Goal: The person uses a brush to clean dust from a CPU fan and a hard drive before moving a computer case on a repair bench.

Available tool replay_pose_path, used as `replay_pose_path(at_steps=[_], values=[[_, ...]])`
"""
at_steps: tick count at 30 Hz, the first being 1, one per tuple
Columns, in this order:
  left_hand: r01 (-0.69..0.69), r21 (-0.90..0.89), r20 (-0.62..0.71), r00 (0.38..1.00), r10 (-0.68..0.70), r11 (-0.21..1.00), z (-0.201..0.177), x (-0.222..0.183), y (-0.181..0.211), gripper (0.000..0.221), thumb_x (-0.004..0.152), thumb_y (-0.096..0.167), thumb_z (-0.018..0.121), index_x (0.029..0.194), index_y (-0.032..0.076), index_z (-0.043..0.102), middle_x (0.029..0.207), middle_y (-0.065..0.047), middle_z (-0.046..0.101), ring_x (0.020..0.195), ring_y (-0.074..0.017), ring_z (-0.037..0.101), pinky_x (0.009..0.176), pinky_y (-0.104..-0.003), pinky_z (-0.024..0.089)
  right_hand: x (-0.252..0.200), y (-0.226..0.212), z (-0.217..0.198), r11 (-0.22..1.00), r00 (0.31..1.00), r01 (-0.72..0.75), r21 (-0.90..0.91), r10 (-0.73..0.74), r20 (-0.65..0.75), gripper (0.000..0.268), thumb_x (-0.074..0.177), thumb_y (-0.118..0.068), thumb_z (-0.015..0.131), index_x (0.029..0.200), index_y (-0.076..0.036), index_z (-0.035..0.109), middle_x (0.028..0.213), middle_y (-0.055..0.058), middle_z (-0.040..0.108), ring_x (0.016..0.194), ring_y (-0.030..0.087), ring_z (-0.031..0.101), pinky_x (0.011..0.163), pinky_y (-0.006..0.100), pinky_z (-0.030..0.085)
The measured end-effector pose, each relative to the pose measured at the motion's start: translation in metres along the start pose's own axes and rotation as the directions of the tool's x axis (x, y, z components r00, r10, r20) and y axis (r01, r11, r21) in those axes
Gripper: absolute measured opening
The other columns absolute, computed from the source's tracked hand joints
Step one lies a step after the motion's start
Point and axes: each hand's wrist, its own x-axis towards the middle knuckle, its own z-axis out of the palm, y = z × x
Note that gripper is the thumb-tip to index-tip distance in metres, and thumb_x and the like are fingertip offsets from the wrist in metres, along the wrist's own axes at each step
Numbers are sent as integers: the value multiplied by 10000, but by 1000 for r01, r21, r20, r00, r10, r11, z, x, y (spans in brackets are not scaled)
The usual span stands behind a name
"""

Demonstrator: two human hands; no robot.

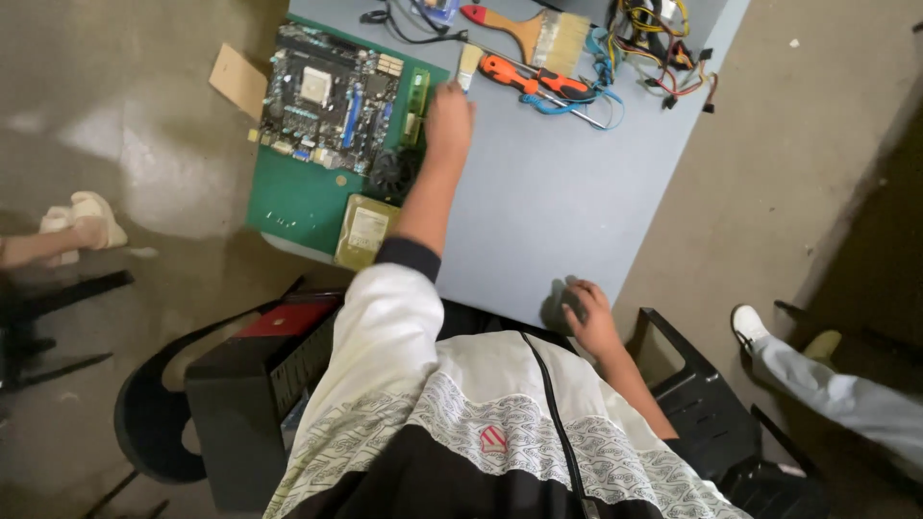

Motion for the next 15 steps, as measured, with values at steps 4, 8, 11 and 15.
replay_pose_path(at_steps=[4,8,11,15], values=[[-174,-276,-122,982,145,945,-98,-114,31,357,985,217,743,1222,-50,735,1001,-260,779,969,-451,793,898,-562,627,37,32,21,981,991,131,-142,-124,51,361,997,-282,779,1341,-179,745,1384,124,683,1344,396,651,1170,531,509],[34,-477,17,999,-29,878,-123,-257,15,244,1011,257,694,1104,40,757,934,-163,805,818,-375,800,737,-517,639,113,3,16,938,926,329,-109,-298,230,288,956,-170,768,1231,-89,762,1293,176,732,1324,409,662,1175,547,493],[129,-538,95,991,-92,833,-147,-344,-13,196,982,286,748,1063,110,771,922,-92,809,811,-310,805,745,-467,653,158,-61,17,853,851,505,-130,-467,241,231,974,-60,742,1203,-56,773,1164,186,753,1139,430,716,1007,521,578],[375,-595,289,925,-247,710,-166,-431,-74,255,996,272,744,1139,67,792,1058,-160,832,1014,-366,800,906,-494,643,187,-124,59,789,771,602,-127,-532,351,222,1020,-122,770,1238,-108,804,1132,99,769,1039,296,762,868,383,646]])
